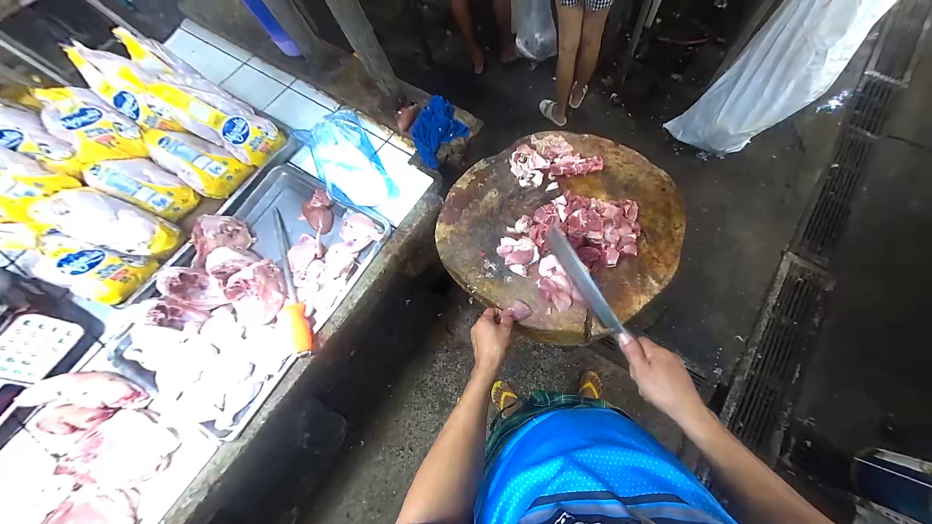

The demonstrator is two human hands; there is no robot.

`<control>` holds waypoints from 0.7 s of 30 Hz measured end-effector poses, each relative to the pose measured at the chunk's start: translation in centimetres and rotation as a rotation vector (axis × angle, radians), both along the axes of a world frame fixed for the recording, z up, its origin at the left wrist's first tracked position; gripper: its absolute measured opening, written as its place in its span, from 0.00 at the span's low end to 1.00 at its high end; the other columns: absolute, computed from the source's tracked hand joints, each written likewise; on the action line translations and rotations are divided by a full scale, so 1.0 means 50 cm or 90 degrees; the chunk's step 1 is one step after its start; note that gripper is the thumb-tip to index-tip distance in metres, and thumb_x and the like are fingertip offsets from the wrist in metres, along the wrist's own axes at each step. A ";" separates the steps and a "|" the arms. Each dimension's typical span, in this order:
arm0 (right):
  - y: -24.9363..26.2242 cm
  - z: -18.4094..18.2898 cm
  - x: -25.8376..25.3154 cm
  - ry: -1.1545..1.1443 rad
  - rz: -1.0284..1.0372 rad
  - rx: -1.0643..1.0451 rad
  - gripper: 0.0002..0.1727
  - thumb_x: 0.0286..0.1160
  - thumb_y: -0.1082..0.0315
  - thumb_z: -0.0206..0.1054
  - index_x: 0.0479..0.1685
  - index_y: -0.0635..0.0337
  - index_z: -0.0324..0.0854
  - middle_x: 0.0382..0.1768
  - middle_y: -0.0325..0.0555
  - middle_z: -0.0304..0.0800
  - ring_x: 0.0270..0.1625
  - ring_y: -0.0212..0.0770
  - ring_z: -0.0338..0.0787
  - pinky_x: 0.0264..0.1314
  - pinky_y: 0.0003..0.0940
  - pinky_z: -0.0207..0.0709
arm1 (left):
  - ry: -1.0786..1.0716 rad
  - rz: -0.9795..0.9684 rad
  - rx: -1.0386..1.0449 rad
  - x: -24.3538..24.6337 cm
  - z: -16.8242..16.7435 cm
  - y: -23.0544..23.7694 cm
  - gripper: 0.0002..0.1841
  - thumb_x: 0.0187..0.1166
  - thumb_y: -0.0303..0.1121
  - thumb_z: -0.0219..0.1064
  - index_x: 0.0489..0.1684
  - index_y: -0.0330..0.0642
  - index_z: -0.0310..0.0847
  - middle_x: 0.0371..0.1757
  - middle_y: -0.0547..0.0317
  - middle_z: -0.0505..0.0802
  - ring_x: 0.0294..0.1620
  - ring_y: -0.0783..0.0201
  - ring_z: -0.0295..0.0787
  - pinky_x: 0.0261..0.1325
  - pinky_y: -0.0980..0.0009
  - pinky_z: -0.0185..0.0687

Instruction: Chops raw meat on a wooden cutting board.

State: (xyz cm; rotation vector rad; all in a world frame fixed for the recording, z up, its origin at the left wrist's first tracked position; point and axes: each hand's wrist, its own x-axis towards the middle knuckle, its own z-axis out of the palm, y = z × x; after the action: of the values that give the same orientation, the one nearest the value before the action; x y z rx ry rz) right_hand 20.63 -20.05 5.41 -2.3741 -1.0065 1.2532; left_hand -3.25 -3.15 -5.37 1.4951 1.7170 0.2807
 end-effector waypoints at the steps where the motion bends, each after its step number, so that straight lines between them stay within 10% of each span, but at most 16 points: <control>1: -0.005 0.000 0.019 0.030 -0.048 0.030 0.36 0.93 0.38 0.40 0.52 0.61 0.82 0.27 0.47 0.82 0.25 0.45 0.85 0.33 0.47 0.84 | 0.009 -0.022 0.012 0.006 0.005 -0.002 0.11 0.80 0.38 0.66 0.49 0.42 0.88 0.41 0.52 0.95 0.45 0.54 0.93 0.54 0.46 0.85; 10: -0.064 -0.045 0.169 0.158 -0.364 0.164 0.34 0.95 0.41 0.41 0.50 0.64 0.80 0.19 0.41 0.77 0.12 0.36 0.76 0.15 0.34 0.79 | 0.071 -0.185 0.009 0.227 0.046 0.055 0.46 0.58 0.44 0.84 0.80 0.33 0.69 0.73 0.32 0.81 0.71 0.37 0.83 0.71 0.38 0.80; 15: -0.069 -0.071 0.243 0.166 -0.347 0.128 0.34 0.93 0.39 0.45 0.49 0.63 0.80 0.20 0.43 0.79 0.14 0.37 0.78 0.18 0.35 0.80 | 0.028 -0.184 0.149 0.384 0.053 0.118 0.45 0.61 0.39 0.82 0.87 0.48 0.66 0.71 0.32 0.83 0.68 0.34 0.84 0.66 0.33 0.81; 21: -0.042 -0.063 0.307 0.152 -0.264 0.076 0.34 0.91 0.37 0.46 0.45 0.61 0.80 0.20 0.43 0.79 0.16 0.38 0.79 0.21 0.36 0.80 | 0.144 -0.299 0.201 0.519 0.174 0.171 0.25 0.70 0.40 0.74 0.68 0.46 0.81 0.67 0.37 0.86 0.61 0.36 0.88 0.57 0.33 0.85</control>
State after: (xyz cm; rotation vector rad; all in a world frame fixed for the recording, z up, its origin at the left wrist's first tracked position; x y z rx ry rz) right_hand 35.97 -22.14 2.24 -2.1322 -0.4706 1.2352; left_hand 22.68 5.37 3.31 2.1812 1.4760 0.1389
